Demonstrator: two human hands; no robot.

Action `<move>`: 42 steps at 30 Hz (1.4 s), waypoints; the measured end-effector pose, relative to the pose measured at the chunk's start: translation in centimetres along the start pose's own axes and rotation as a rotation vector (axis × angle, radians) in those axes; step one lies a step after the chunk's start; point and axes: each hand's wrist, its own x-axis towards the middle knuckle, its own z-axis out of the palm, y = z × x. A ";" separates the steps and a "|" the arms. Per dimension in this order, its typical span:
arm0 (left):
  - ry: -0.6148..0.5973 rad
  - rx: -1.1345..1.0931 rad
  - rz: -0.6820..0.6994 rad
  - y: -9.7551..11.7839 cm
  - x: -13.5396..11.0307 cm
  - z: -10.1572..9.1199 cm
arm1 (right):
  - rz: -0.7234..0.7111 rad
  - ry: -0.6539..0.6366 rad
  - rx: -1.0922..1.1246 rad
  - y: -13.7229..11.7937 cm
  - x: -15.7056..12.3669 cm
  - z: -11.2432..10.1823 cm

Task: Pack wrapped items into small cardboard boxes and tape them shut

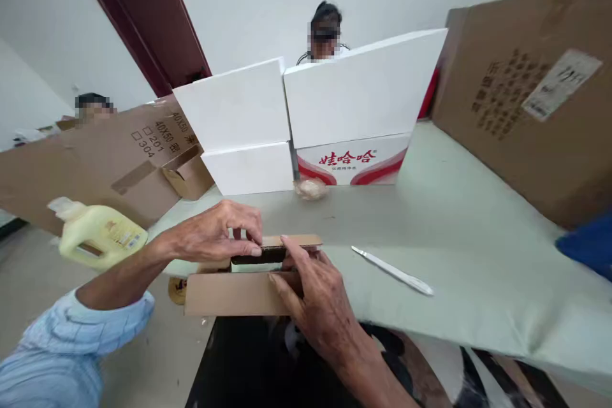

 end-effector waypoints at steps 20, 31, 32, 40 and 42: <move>-0.014 0.091 -0.048 -0.5 -0.5 0.6 | -0.039 -0.021 -0.005 -0.5 0.1 0.1; -0.212 -0.485 -0.221 -4.4 1.1 -0.5 | -0.024 -0.056 -0.001 -1.3 0.0 -0.4; -0.212 -0.515 -0.230 -4.8 1.3 -0.5 | -0.022 -0.055 -0.002 -1.2 0.0 -0.4; -0.091 -0.692 -0.252 -8.2 3.9 -0.6 | -0.001 -0.023 -0.115 -0.8 -0.7 -0.4; -0.039 -0.707 -0.242 -9.5 5.0 -0.5 | 0.008 -0.024 -0.120 -0.8 -0.9 -0.6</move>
